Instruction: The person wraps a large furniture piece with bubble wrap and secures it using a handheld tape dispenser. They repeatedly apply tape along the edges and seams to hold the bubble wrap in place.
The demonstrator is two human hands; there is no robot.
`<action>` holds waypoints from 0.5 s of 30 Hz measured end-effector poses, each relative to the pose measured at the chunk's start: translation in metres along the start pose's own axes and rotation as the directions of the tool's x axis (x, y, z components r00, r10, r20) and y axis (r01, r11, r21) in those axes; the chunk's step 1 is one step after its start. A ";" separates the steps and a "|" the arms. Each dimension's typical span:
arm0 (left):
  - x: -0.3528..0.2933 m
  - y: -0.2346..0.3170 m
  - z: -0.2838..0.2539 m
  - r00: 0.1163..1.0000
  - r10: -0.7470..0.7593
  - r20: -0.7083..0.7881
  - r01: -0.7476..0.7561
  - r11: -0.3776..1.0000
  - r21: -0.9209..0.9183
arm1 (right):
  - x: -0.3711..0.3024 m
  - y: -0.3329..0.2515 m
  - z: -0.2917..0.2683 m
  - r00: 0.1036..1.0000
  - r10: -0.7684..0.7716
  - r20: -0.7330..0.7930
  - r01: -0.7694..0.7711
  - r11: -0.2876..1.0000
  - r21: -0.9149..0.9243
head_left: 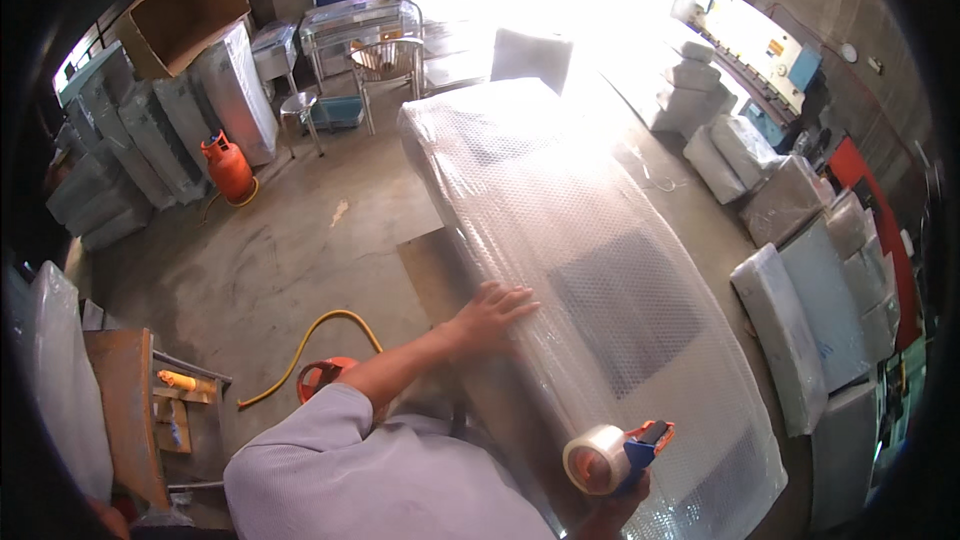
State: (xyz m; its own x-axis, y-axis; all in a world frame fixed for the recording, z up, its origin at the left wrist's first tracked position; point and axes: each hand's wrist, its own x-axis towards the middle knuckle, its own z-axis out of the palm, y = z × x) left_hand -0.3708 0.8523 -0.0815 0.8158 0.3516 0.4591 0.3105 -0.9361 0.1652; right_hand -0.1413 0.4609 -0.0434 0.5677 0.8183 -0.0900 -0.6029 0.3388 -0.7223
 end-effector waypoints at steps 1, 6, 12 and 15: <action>0.003 -0.006 -0.004 1.000 0.028 0.003 -0.028 1.000 0.012 | 0.014 0.005 0.010 1.000 0.003 0.024 -0.003 0.999 -0.035; 0.026 -0.005 -0.020 1.000 0.000 -0.002 0.000 0.998 -0.065 | 0.065 0.012 0.053 0.994 0.047 0.095 -0.021 0.967 -0.254; 0.075 0.001 -0.050 0.980 -0.162 0.119 0.189 0.538 -0.821 | 0.090 -0.009 0.117 0.980 0.159 0.119 -0.064 0.819 -0.570; 0.097 -0.020 -0.067 0.965 -0.178 0.194 0.246 0.344 -0.906 | 0.108 -0.010 0.156 0.989 0.124 0.082 -0.042 0.764 -0.644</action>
State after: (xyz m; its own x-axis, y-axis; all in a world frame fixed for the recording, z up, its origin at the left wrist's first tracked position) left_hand -0.3304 0.9051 0.0182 0.8262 0.5077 0.2444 -0.1351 -0.2425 0.9607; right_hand -0.1618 0.6183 0.0609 0.4405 0.8894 -0.1218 -0.1239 -0.0742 -0.9895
